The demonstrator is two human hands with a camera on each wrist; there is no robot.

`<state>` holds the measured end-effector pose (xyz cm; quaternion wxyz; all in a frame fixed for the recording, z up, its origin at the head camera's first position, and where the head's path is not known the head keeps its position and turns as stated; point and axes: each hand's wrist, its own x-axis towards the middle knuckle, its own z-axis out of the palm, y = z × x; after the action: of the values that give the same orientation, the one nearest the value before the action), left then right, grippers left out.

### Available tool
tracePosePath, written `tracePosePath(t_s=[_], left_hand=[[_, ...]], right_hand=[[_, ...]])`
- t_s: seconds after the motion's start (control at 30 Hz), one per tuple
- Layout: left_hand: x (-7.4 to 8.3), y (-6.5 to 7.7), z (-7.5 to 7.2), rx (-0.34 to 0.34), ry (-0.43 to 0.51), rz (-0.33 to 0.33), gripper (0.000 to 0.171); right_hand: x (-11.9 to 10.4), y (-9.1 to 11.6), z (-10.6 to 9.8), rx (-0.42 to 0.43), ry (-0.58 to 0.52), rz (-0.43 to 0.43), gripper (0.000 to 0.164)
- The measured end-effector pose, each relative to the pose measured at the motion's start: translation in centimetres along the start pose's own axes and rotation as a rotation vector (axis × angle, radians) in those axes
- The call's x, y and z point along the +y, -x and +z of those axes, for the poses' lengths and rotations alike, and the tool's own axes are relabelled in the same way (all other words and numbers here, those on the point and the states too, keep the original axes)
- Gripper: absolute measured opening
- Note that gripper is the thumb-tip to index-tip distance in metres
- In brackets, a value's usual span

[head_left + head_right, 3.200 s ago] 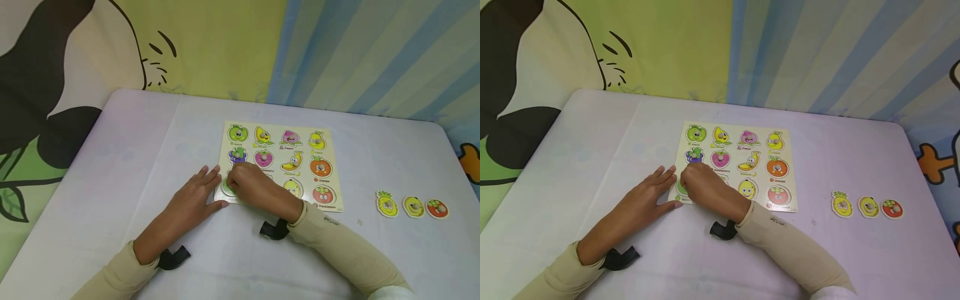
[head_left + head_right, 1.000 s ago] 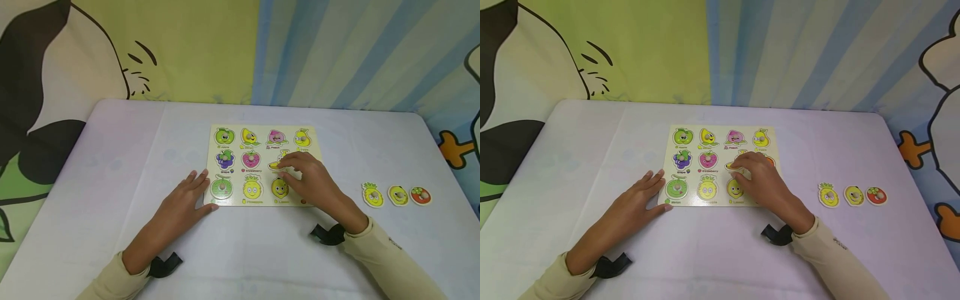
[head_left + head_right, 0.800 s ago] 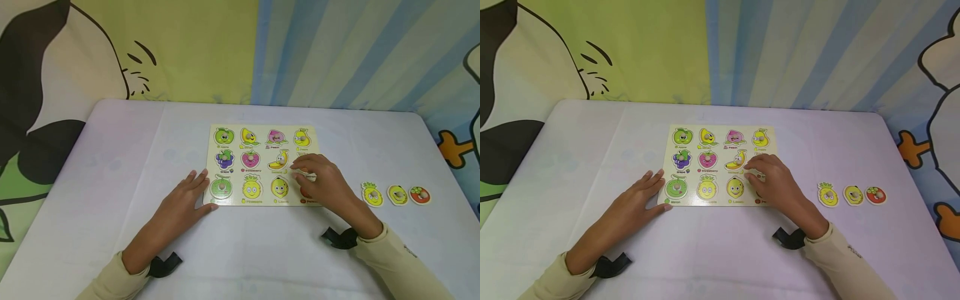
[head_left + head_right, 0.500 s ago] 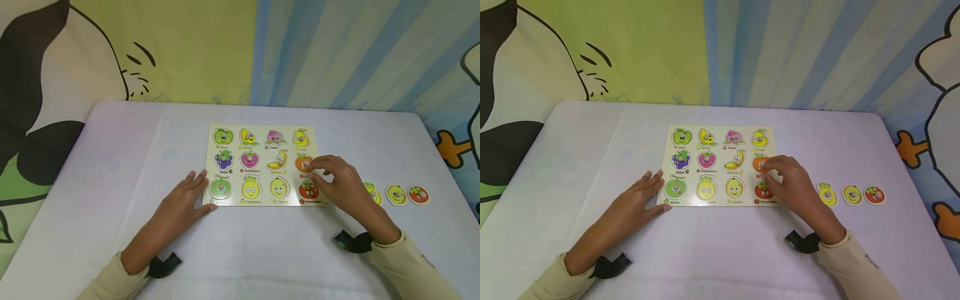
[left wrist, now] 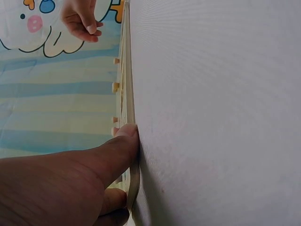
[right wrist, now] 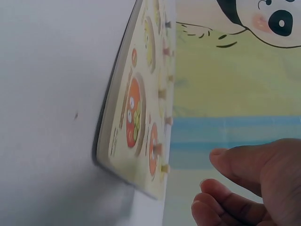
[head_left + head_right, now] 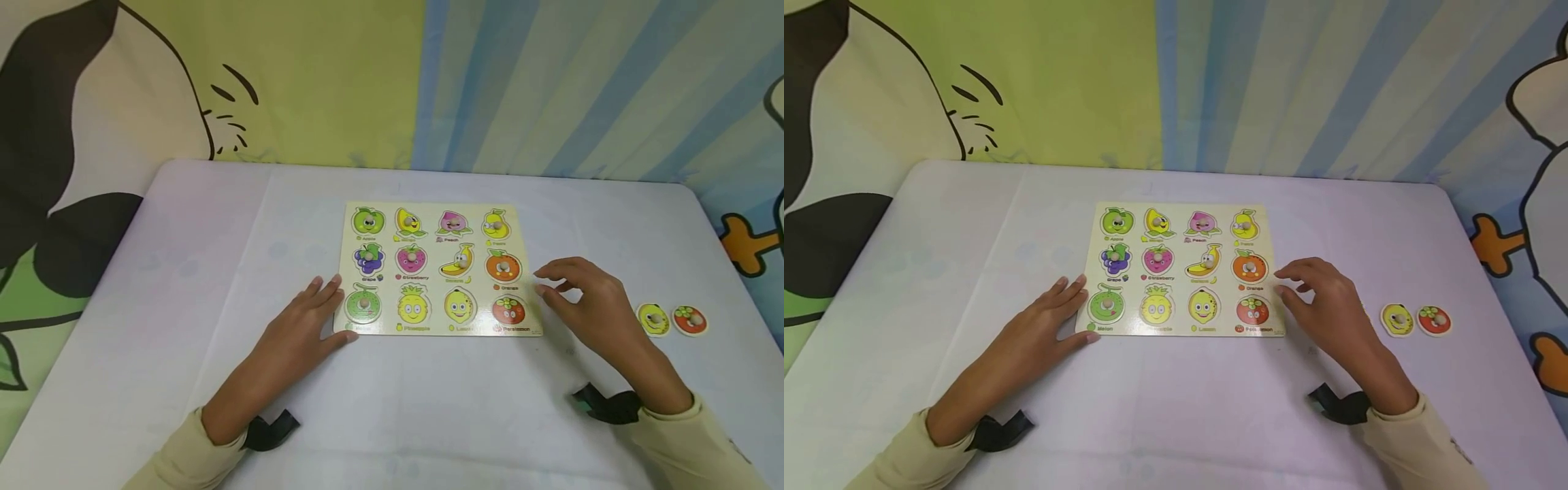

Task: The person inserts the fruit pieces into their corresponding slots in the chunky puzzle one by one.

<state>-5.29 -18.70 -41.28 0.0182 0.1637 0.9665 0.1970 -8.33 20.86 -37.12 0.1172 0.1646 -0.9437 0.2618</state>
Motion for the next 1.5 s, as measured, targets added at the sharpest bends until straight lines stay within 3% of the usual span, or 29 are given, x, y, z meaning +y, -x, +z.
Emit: tracePosePath(t_s=[0.27, 0.47, 0.67, 0.87, 1.27, 1.5], left_hand=[[0.2, -0.1, -0.1, -0.008, 0.0, -0.007, 0.08], [0.2, -0.2, -0.2, -0.004, -0.001, -0.002, 0.079], [0.0, -0.2, -0.1, -0.01, -0.007, -0.004, 0.08], [-0.1, -0.1, 0.0, -0.002, -0.018, 0.006, 0.079], [0.0, -0.1, -0.2, -0.023, -0.022, -0.006, 0.081], [-0.1, -0.1, -0.2, -0.017, -0.017, -0.004, 0.08]], right_hand=[[1.8, 1.7, -1.5, 0.012, 0.03, 0.049, 0.03], [2.9, 3.0, -2.5, -0.004, 0.032, 0.141, 0.03], [3.9, 3.6, -3.4, -0.054, 0.102, 0.245, 0.034], [5.3, 4.6, -3.6, -0.043, 0.154, 0.288, 0.039], [6.9, 5.3, -3.7, -0.043, 0.119, 0.299, 0.034], [7.1, 5.4, -3.2, -0.089, 0.121, 0.381, 0.036]])
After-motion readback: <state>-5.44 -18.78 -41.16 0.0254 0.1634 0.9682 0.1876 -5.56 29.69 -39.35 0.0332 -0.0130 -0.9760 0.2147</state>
